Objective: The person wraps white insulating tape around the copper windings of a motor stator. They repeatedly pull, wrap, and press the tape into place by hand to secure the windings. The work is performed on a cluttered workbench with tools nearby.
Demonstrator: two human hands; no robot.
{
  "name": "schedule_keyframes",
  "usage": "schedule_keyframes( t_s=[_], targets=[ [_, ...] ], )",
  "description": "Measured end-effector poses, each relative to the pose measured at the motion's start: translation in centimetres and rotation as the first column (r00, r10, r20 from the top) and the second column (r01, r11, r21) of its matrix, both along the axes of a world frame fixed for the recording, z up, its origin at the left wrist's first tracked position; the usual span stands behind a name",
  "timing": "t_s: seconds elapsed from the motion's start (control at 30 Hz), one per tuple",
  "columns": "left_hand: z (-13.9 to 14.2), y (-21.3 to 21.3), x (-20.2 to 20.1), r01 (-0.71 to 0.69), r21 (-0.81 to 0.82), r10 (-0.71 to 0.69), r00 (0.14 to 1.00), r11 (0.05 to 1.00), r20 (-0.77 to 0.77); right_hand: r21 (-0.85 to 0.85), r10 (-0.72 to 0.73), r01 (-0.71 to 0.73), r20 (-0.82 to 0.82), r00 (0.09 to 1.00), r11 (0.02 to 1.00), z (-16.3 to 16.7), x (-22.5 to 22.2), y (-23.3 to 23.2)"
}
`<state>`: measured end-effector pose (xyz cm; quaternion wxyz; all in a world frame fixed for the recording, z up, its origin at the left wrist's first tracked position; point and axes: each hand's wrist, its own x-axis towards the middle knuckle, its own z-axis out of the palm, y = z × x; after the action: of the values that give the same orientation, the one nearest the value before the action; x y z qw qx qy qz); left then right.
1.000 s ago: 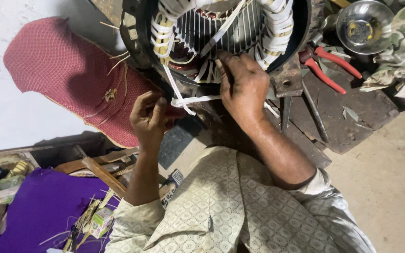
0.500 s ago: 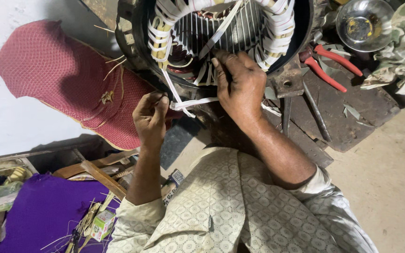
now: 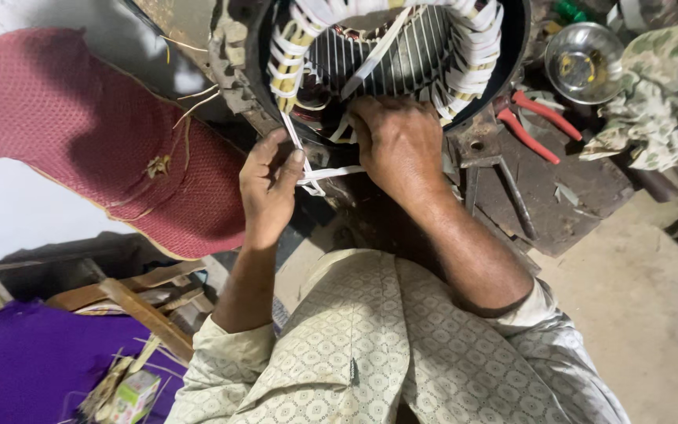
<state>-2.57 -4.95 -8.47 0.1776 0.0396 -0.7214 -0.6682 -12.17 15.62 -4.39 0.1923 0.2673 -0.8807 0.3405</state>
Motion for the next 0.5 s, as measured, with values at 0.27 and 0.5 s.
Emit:
schedule_keyframes(
  t_s=[0.27,0.5],
  targets=[
    [0.4,-0.9,1.2,-0.034,0.134,0.021,0.996,0.99,0.092,0.066,0.088,-0.081,-0.12,0.989,0.995,0.2,-4.7,-1.0],
    [-0.4,-0.5,0.3,-0.016,0.02,0.016,1.0,1.0,0.017,0.023,0.376,-0.376,-0.074,0.923,0.926,2.7,-8.2,-1.4]
  ],
)
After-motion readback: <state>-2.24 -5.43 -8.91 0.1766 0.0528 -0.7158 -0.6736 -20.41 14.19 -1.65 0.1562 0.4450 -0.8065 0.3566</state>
